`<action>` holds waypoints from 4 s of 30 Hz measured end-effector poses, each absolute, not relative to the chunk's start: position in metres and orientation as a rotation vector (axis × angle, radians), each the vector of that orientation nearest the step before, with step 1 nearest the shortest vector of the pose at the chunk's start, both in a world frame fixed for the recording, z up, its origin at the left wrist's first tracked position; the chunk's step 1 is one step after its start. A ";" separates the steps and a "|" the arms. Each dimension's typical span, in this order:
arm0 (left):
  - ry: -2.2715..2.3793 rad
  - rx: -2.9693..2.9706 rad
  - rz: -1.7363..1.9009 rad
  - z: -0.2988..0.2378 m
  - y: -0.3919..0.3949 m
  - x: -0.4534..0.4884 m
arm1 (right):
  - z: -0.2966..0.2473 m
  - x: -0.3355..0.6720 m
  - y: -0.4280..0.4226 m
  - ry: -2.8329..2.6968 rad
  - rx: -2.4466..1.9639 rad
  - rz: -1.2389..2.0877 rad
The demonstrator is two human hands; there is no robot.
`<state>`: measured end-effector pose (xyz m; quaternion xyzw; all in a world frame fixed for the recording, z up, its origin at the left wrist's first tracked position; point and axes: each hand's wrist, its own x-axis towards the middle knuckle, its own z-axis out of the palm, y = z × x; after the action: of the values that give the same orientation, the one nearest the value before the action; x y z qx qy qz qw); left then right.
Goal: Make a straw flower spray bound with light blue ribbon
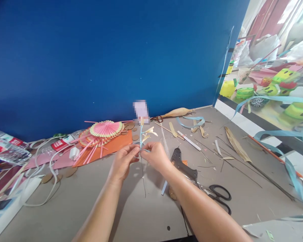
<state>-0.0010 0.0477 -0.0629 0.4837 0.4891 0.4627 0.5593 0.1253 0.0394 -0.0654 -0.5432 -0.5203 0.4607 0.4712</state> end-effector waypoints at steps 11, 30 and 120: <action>1.185 1.328 0.998 -0.068 0.051 -0.008 | -0.074 0.123 0.038 -1.462 -1.442 1.013; 0.954 1.050 0.904 -0.067 0.058 -0.021 | -0.071 0.127 0.042 -1.250 -1.176 1.531; 0.954 0.800 1.642 -0.080 0.050 0.010 | -0.094 0.099 0.036 -0.576 -0.518 1.937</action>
<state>0.0098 0.0500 -0.0802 0.3331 0.3971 0.6832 0.5144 0.0985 0.0357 -0.0940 -0.2144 -0.2386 0.8022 0.5036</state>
